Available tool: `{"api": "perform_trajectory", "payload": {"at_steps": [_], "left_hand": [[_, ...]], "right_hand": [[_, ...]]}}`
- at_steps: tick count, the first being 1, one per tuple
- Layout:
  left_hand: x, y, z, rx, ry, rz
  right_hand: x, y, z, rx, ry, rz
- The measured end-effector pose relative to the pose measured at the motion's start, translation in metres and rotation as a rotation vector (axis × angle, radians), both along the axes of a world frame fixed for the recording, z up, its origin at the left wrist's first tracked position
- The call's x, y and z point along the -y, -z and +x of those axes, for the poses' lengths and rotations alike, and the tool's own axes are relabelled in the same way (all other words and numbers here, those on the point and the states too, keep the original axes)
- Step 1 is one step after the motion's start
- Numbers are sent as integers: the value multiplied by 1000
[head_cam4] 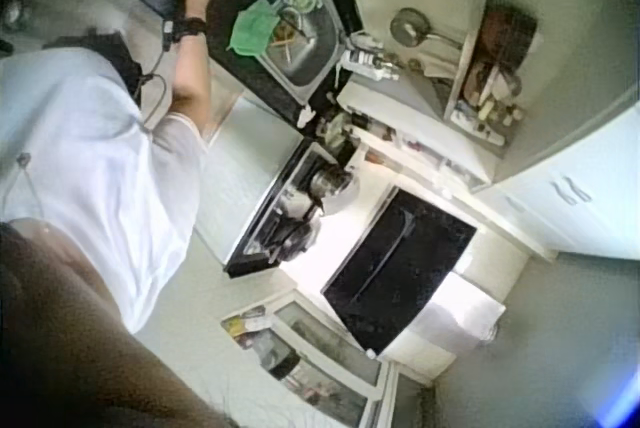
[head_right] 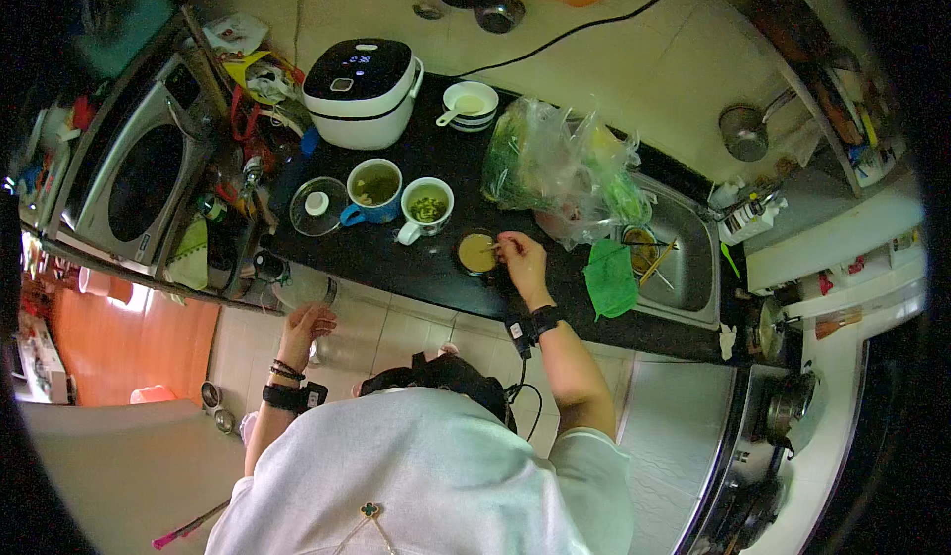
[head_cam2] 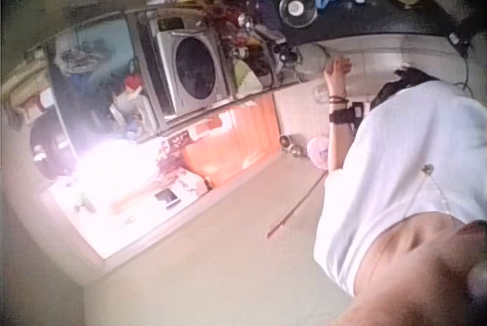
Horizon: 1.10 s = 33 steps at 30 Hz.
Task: Prepare a cup of tea by washing a strainer, heating water in a kettle, and adding tea powder from a sachet.
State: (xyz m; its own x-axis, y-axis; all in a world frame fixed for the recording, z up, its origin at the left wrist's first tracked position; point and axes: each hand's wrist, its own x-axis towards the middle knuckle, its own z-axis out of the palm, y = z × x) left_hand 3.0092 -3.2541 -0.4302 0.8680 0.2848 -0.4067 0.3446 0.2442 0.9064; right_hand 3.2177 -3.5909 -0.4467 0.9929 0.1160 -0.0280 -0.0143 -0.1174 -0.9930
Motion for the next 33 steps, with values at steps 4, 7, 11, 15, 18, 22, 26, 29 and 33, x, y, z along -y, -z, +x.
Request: {"api": "perform_trajectory", "payload": {"at_steps": [4,7,11,15,18,22,26,29,33], "left_hand": [[14,0,14,-18,-2,12],[9,4,14,-27,-62,15],[1,6,8,-46,-136,10],[-9,10,7,-66,-147,-10],[-20,12,17,-46,-153,-26],[-32,10,25,-56,-126,16],[-33,7,35,-32,-101,-11],[-33,6,42,-29,-78,-10],[-32,4,55,-63,-39,13]], "right_hand": [[-2,-43,-7,402,-351,-422],[2,-65,-3,476,-406,-421],[2,-66,8,515,-391,-468],[2,-49,8,484,-480,-452],[4,-50,5,432,-550,-476],[12,-60,1,274,-530,-494],[17,-45,3,223,-412,-425],[11,-18,10,203,-280,-317],[10,-21,11,271,-154,-332]]}}
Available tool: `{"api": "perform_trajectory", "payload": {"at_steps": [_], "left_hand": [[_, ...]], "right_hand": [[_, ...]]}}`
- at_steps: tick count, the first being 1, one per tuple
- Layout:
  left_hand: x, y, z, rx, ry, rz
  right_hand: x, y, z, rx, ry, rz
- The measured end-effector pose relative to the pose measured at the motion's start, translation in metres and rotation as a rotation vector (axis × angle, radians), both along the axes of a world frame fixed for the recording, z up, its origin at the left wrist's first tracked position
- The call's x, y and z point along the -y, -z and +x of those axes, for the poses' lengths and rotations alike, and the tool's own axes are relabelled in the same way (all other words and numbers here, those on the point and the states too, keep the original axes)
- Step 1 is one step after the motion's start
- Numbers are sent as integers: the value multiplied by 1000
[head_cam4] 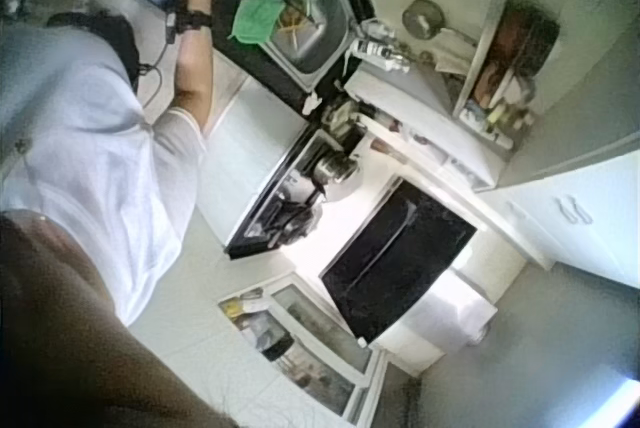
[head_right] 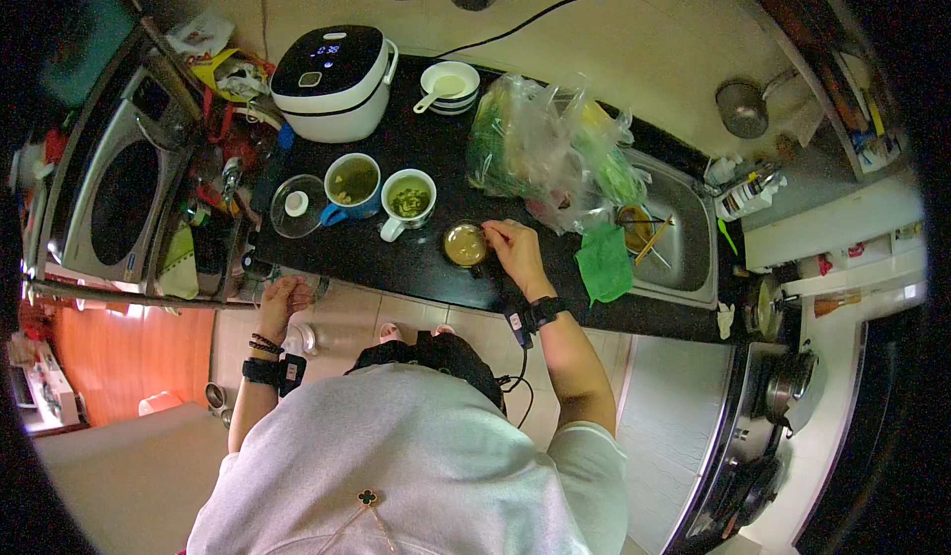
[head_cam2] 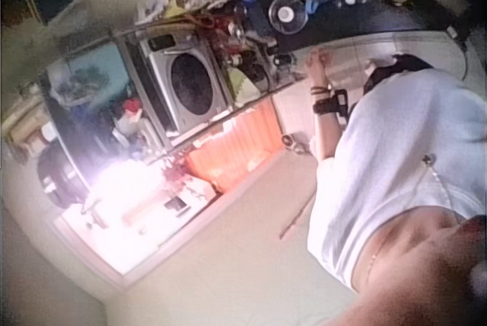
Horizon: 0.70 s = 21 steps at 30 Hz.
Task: Prepare a cup of tea by washing a strainer, heating water in a kettle, and adding tea powder from a sachet.
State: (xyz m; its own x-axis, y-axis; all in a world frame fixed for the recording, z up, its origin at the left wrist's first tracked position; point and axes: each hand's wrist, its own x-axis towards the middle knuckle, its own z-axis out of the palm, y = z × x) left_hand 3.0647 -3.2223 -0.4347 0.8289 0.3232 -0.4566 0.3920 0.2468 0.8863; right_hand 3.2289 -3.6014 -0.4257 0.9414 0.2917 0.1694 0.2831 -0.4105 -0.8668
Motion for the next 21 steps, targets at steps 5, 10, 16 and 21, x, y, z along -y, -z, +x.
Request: {"api": "perform_trajectory", "payload": {"at_steps": [5,10,16,21], "left_hand": [[-2,-4,33,39,73,80],[-12,8,93,-3,179,344],[-13,9,129,-137,431,349],[-3,4,133,-196,527,287]], "right_hand": [[13,-1,-9,7,58,-162],[0,14,-22,-354,197,199],[-2,18,-16,-154,240,244],[10,26,-26,-109,264,33]]}}
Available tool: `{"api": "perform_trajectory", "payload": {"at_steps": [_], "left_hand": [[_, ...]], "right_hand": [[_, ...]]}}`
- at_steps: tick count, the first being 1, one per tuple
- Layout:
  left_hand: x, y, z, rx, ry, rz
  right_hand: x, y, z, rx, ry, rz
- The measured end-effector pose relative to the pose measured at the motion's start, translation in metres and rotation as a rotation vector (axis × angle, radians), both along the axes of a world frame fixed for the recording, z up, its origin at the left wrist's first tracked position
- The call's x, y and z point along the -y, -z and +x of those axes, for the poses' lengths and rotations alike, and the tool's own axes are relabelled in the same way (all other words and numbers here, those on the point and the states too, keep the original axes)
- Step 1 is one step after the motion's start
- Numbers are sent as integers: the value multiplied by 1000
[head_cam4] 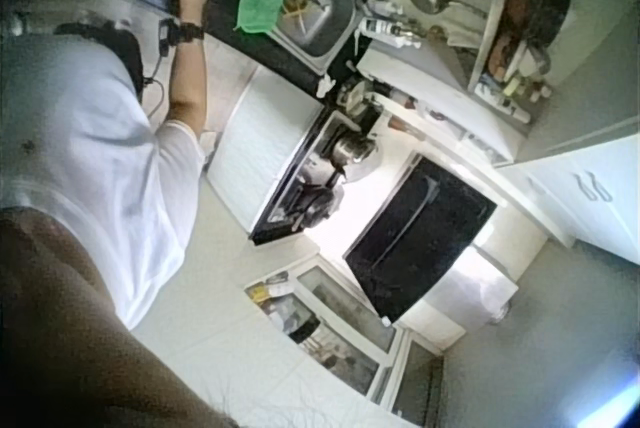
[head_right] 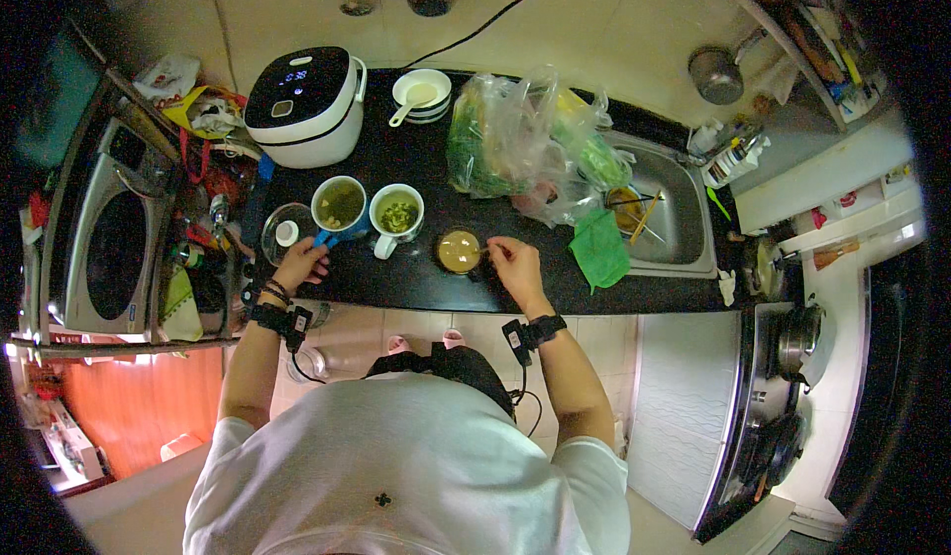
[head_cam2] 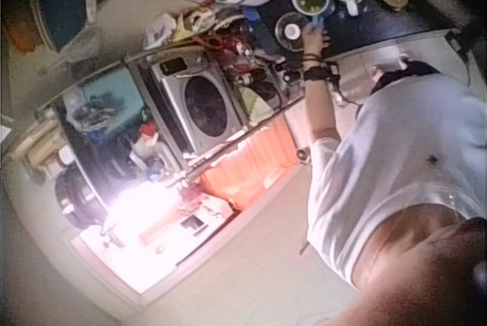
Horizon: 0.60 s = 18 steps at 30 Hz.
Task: Prepare a cup of tea by washing a strainer, heating water in a kettle, and adding tea powder from a sachet.
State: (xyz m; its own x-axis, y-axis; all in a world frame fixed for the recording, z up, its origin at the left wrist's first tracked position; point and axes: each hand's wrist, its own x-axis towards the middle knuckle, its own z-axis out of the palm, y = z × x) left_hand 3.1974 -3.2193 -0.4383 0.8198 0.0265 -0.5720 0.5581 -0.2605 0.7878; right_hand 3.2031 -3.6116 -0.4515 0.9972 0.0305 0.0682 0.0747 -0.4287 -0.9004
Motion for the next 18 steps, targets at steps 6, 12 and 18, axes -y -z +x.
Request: {"api": "perform_trajectory", "payload": {"at_steps": [6,12,18], "left_hand": [[15,3,-14,-71,-66,-280],[30,13,-16,-30,-158,-512],[44,29,-15,103,-277,-482]], "right_hand": [[-59,-73,-25,61,46,-282],[-151,17,-14,-587,-200,570],[-189,28,-3,-879,-95,1029]]}}
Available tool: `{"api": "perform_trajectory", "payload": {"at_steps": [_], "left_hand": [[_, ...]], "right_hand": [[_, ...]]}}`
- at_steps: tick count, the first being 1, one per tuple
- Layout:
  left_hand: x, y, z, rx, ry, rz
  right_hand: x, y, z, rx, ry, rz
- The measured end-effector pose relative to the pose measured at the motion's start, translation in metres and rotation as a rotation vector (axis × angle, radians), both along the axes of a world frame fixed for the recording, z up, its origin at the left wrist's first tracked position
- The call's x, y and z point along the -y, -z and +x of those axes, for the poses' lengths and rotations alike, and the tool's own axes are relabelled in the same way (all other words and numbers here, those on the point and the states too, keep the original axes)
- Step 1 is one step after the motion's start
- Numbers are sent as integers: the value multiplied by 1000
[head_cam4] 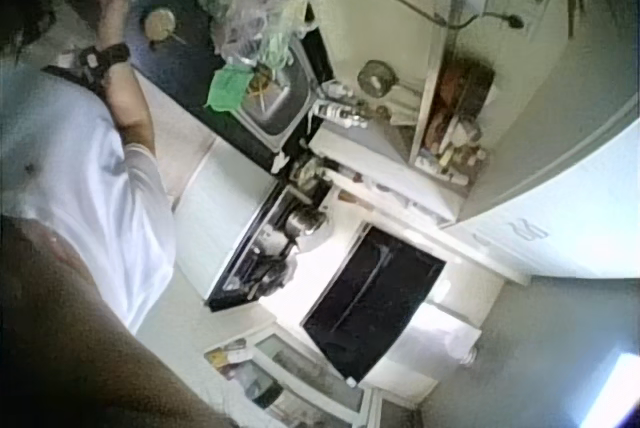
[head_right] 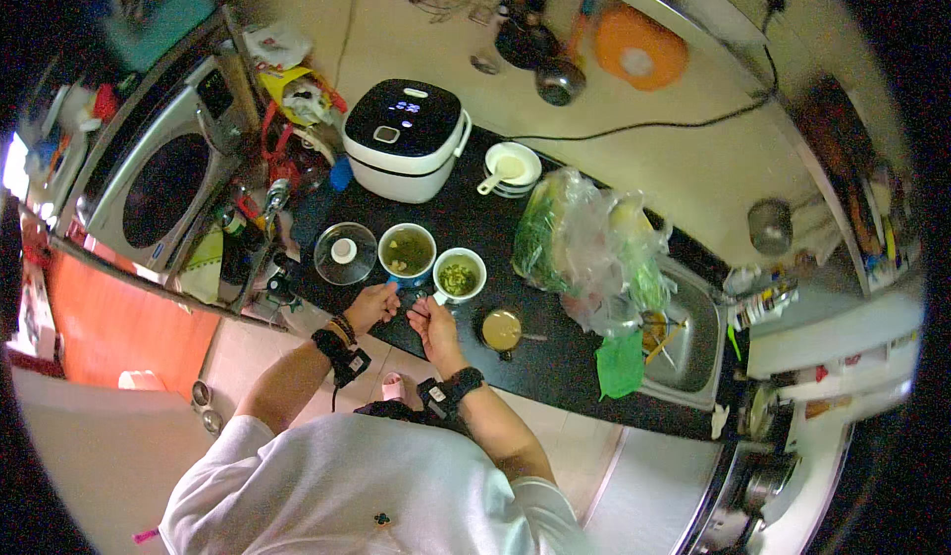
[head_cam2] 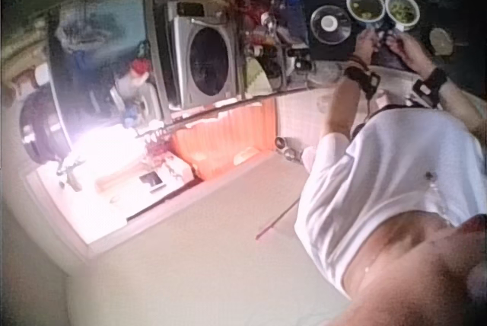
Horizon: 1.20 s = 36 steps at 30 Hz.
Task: Prepare a cup of tea by washing a strainer, heating water in a kettle, and adding tea powder from a sachet.
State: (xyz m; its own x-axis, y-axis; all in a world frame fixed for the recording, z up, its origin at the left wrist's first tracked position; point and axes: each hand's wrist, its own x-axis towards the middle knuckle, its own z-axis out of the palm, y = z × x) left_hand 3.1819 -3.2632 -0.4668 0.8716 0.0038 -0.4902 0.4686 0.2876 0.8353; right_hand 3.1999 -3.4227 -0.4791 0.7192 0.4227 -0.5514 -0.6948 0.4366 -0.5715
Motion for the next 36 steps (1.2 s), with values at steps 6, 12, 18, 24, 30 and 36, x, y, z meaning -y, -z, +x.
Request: {"api": "perform_trajectory", "payload": {"at_steps": [6,12,18,24,30,36], "left_hand": [[1,10,-6,124,-57,95],[15,27,-13,109,-151,30],[10,-16,-49,215,-170,104],[-2,-45,-129,213,-400,-18],[-40,-53,-238,252,-601,-72],[-84,-77,-351,116,-896,42]], "right_hand": [[-16,9,-10,194,219,-300],[13,22,-16,267,171,-280],[20,-12,-31,288,33,-248],[25,-33,-38,384,-230,-248],[1,-64,-53,415,-532,-170],[-62,-73,-90,344,-594,-144]]}}
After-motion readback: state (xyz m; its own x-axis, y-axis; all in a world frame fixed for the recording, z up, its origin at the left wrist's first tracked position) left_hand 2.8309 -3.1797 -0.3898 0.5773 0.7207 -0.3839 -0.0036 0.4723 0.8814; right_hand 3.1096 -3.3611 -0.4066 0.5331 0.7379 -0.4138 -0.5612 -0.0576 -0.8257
